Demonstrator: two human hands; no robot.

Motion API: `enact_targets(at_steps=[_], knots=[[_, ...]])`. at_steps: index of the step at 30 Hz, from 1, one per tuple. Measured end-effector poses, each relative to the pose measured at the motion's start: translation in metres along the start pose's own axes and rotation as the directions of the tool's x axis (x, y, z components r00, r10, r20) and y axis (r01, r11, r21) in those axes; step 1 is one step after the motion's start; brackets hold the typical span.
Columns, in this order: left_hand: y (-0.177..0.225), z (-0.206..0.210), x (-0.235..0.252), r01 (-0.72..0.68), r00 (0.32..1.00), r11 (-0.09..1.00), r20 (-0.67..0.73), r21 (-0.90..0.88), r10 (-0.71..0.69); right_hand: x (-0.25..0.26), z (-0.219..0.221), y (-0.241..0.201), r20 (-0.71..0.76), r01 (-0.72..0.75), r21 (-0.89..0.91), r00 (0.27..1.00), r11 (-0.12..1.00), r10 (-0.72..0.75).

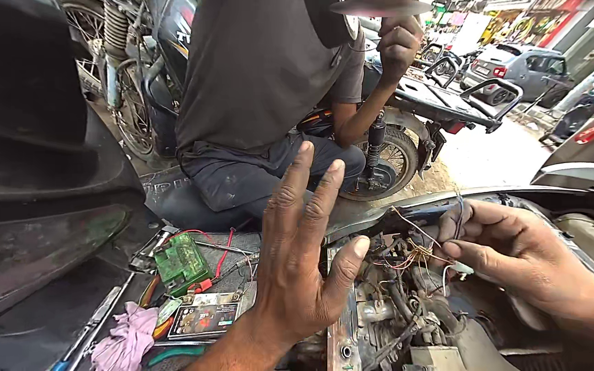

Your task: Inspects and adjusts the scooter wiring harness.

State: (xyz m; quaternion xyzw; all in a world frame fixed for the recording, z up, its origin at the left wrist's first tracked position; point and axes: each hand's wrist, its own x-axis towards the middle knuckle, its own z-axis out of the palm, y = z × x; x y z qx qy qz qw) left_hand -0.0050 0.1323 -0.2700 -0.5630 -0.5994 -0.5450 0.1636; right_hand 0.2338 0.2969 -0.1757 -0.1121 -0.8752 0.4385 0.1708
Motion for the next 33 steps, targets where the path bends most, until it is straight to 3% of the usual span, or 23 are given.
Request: enact_targets(at_steps=[5, 11, 14, 17, 22, 24, 26, 27, 29, 31, 33], knots=[[0.000, 0.012, -0.014, 0.125, 0.988, 0.984, 0.101, -0.126, -0.113, 0.000, -0.018, -0.009, 0.041, -0.002, -0.075, 0.999, 0.997, 0.005], [0.005, 0.028, -0.022, 0.139, 0.980, 0.971, 0.170, -0.192, -0.107, -0.004, -0.023, -0.022, 0.044, -0.066, -0.088, 0.997, 0.994, 0.070], [0.003, 0.024, -0.022, 0.263, 0.960, 0.938, 0.154, -0.225, -0.233, -0.005, -0.024, -0.023, 0.054, -0.061, -0.127, 0.996, 0.990, 0.068], [-0.004, 0.017, -0.016, 0.475, 0.880, 0.837, 0.153, -0.271, -0.450, -0.011, -0.030, -0.026, 0.044, -0.082, -0.179, 0.995, 0.980, 0.091], [-0.016, 0.017, -0.014, 0.733, 0.657, 0.547, 0.208, -0.405, -0.725, -0.023, -0.037, -0.030, 0.036, -0.085, -0.261, 0.995, 0.962, 0.098], [-0.020, 0.020, -0.018, 0.797, 0.601, 0.525, 0.294, -0.299, -0.744, -0.025, -0.038, -0.033, 0.041, -0.090, -0.296, 0.993, 0.951, 0.107], [-0.027, 0.024, -0.026, 0.780, 0.584, 0.625, 0.416, -0.048, -0.697, -0.027, -0.039, -0.033, 0.033, -0.095, -0.323, 0.993, 0.942, 0.112], [-0.029, 0.026, -0.029, 0.717, 0.573, 0.691, 0.482, 0.098, -0.663, -0.028, -0.040, -0.033, 0.027, -0.099, -0.332, 0.993, 0.938, 0.114], [-0.028, 0.029, -0.033, 0.551, 0.486, 0.765, 0.618, 0.333, -0.618, -0.029, -0.040, -0.033, 0.017, -0.104, -0.353, 0.993, 0.930, 0.118], [-0.023, 0.035, -0.038, 0.461, 0.398, 0.771, 0.674, 0.440, -0.623, -0.030, -0.039, -0.035, 0.006, -0.106, -0.380, 0.993, 0.919, 0.117], [-0.014, 0.045, -0.042, 0.399, 0.370, 0.766, 0.676, 0.504, -0.637, -0.031, -0.038, -0.036, 0.014, -0.090, -0.385, 0.995, 0.918, 0.104]])
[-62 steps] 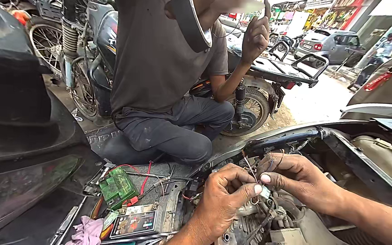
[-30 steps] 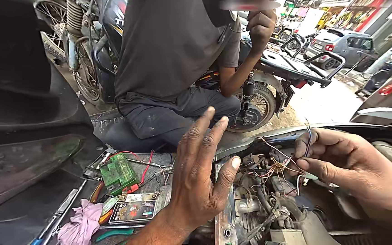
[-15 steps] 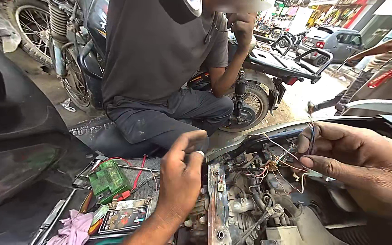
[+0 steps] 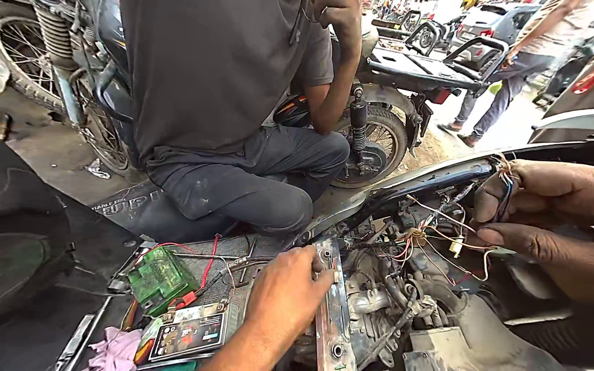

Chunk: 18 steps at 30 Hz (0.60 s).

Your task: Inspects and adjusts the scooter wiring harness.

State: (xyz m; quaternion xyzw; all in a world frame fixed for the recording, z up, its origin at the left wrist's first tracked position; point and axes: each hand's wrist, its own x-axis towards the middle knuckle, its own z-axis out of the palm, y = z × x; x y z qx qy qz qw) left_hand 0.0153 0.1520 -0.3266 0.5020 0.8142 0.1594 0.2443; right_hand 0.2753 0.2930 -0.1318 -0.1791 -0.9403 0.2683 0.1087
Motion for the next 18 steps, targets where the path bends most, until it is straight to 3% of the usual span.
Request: enact_targets(at_steps=[5, 13, 18], knots=[[0.018, 0.023, 0.005, -0.025, 0.998, 0.977, -0.054, 0.210, 0.037, -0.002, 0.002, 0.003, 0.006, 0.008, -0.007, 1.000, 1.000, -0.008], [0.005, 0.016, 0.004, -0.169, 0.986, 0.966, 0.027, 0.198, 0.167, -0.004, -0.001, 0.011, 0.023, 0.001, -0.074, 1.000, 0.997, 0.001], [-0.001, 0.016, 0.002, -0.163, 0.987, 0.973, 0.022, 0.163, 0.162, -0.010, 0.003, 0.032, -0.013, 0.055, -0.047, 0.998, 0.997, -0.055]])
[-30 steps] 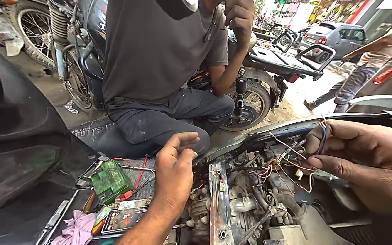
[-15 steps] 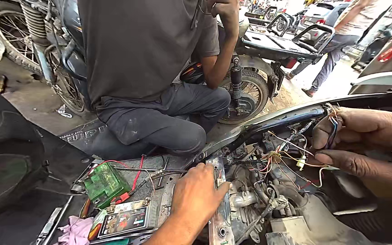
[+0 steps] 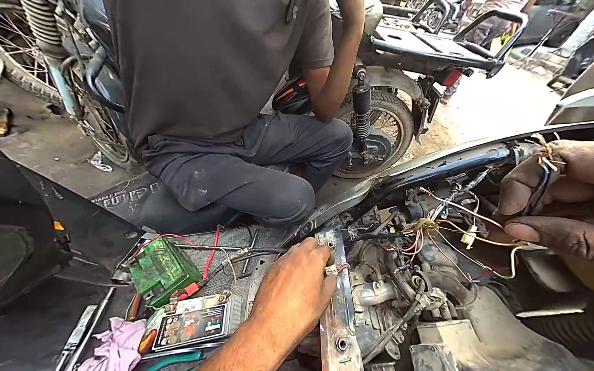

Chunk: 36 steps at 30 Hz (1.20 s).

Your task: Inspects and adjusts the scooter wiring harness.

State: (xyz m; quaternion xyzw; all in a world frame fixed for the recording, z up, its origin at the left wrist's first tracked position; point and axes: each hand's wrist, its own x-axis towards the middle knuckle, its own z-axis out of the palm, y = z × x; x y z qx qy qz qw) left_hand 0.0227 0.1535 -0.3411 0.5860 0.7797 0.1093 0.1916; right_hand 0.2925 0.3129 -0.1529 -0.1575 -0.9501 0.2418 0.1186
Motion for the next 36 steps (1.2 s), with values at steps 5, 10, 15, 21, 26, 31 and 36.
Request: enact_targets(at_steps=[5, 10, 15, 21, 26, 31, 36], knots=[[0.001, 0.003, -0.003, -0.017, 0.999, 0.999, -0.049, 0.041, 0.019, -0.001, 0.002, 0.003, 0.001, 0.008, -0.015, 1.000, 1.000, -0.008], [0.002, 0.003, -0.004, -0.013, 0.999, 0.998, -0.040, 0.054, 0.015, -0.001, 0.005, 0.004, -0.018, 0.039, 0.006, 0.999, 0.999, -0.039], [0.002, 0.004, -0.004, -0.019, 0.999, 0.999, -0.044, 0.048, 0.021, 0.000, 0.005, -0.001, -0.037, 0.021, 0.014, 0.999, 1.000, -0.021], [0.003, 0.002, -0.003, -0.002, 1.000, 1.000, -0.019, 0.014, 0.003, 0.003, -0.001, -0.008, -0.017, -0.028, -0.051, 0.999, 0.998, 0.027], [0.005, 0.001, -0.003, -0.003, 1.000, 1.000, -0.011, 0.015, 0.003, 0.006, -0.004, -0.022, 0.016, -0.055, -0.009, 0.998, 0.998, 0.055], [0.004, 0.003, -0.003, -0.005, 1.000, 1.000, -0.018, 0.011, 0.005, 0.006, -0.003, -0.027, -0.001, -0.039, -0.029, 0.999, 0.999, 0.039], [0.002, 0.005, -0.002, -0.017, 0.999, 1.000, -0.040, 0.005, 0.017, 0.006, -0.006, -0.026, 0.037, -0.050, -0.042, 0.998, 0.998, 0.052]])
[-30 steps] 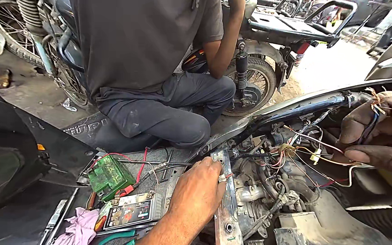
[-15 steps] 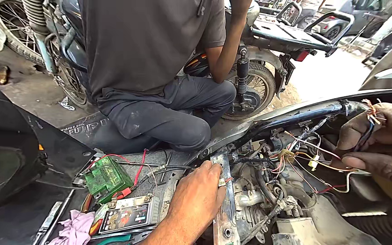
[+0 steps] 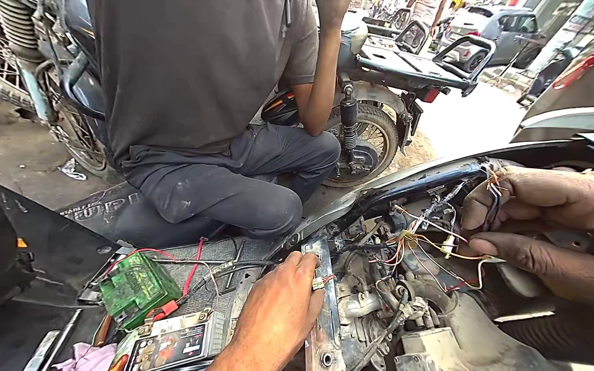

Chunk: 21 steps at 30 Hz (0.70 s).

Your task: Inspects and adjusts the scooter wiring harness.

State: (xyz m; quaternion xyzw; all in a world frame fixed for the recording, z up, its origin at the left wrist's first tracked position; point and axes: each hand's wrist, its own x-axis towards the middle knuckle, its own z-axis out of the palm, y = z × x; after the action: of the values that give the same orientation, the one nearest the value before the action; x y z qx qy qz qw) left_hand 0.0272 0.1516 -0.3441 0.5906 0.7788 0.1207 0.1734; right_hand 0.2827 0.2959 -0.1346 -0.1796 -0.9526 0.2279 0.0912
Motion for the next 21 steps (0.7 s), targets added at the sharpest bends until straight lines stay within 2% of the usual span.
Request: enact_targets(at_steps=[11, 21], knots=[[-0.0011, -0.0012, -0.0010, -0.015, 1.000, 1.000, 0.003, -0.004, 0.015, 0.0031, -0.0012, -0.0011, 0.015, 0.067, 0.001, 0.998, 0.998, -0.067], [-0.0005, -0.0014, -0.0013, -0.010, 1.000, 1.000, 0.006, -0.002, 0.010, 0.0032, -0.0006, -0.0017, 0.012, 0.063, -0.024, 0.998, 0.998, -0.063]])
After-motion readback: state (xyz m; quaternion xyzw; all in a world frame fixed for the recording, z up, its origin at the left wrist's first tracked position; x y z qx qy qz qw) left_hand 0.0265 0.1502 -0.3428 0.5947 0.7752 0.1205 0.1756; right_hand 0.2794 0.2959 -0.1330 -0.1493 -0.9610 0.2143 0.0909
